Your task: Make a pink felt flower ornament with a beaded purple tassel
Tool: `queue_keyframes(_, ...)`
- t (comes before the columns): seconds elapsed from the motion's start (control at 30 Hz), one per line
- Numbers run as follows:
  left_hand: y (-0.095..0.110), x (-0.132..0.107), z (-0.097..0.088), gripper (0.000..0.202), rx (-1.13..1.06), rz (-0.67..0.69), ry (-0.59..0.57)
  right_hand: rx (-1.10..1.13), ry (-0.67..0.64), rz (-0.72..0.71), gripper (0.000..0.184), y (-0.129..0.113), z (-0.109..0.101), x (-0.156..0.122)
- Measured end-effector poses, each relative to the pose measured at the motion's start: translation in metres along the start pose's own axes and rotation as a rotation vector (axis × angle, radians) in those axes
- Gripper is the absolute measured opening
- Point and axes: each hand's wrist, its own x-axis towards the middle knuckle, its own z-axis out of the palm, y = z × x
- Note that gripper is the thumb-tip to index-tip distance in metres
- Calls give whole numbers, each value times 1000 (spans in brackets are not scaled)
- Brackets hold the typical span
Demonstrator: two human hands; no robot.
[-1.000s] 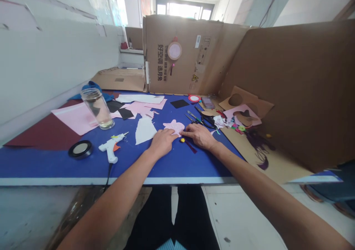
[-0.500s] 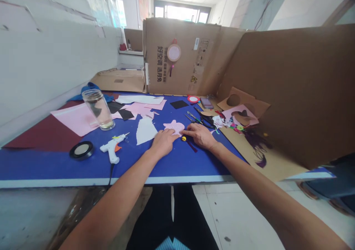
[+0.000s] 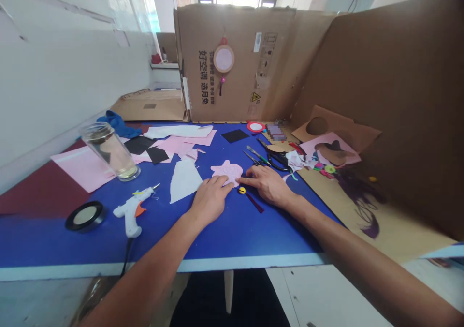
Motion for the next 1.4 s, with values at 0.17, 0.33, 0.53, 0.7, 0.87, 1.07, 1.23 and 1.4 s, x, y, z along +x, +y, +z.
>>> queue_keyframes(0.17,1,0,-1,52,16,5,-12,-44,-36,-3,46,-5,-7,1)
queue_keyframes(0.33,1,-1,-1,55,-11,-1,10,-13,-18,4,48,-6,-9,0)
queue_keyframes(0.53,0,-2,1,56,-13,12,0,-4,-42,-5,49,-6,-9,0)
queue_keyframes(0.7,1,-3,0,57,-10,-1,6,-13,-45,2,56,-6,-8,0)
queue_keyframes(0.87,2,-2,-2,56,12,1,-11,-3,-19,42,51,-5,-7,-1)
queue_keyframes(1.07,2,-3,0,57,-30,-12,32,20,42,124,54,-3,-2,-5)
queue_keyframes(1.23,2,-3,0,55,-23,-25,26,15,84,187,54,-2,3,-6)
queue_keyframes(1.4,2,-3,1,55,-31,-18,42,16,35,124,53,-2,1,-4)
